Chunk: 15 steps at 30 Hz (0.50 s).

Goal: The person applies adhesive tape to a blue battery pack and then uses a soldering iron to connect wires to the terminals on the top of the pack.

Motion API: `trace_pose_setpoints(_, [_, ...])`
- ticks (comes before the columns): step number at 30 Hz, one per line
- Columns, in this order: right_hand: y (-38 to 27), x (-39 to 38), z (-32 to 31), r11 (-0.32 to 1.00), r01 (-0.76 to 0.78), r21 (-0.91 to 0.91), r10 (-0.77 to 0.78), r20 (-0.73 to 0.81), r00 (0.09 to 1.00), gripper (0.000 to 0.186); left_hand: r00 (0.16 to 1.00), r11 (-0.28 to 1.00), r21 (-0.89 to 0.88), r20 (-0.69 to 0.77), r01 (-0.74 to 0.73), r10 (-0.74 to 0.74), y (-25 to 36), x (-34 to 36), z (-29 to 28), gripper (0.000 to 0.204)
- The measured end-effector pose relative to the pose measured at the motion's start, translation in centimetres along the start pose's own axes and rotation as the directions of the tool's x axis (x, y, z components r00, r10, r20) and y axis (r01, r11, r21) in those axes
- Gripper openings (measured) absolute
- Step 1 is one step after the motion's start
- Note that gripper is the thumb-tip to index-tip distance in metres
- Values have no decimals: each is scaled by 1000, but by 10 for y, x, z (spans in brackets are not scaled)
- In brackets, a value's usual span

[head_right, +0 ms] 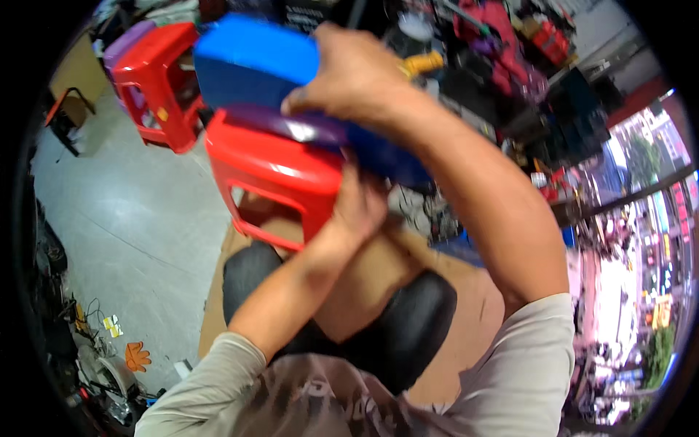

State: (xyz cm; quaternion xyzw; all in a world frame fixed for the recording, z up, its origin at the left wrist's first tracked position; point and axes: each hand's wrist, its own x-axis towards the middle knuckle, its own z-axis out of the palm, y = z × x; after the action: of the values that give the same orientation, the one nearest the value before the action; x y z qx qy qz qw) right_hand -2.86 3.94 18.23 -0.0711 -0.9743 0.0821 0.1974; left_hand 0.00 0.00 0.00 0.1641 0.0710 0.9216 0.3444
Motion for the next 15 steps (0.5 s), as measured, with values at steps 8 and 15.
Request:
trace_pose_setpoints(8, [64,-252,-36,524,-219,823,573,-151,806,82,903,902,398,306,167,-302,29,-39,27,135])
trace_pose_setpoints(15, [95,-371,80,409,-519,751,740,60,670,94,835,784,322,-356,531,-420,-73,-97,-8,75])
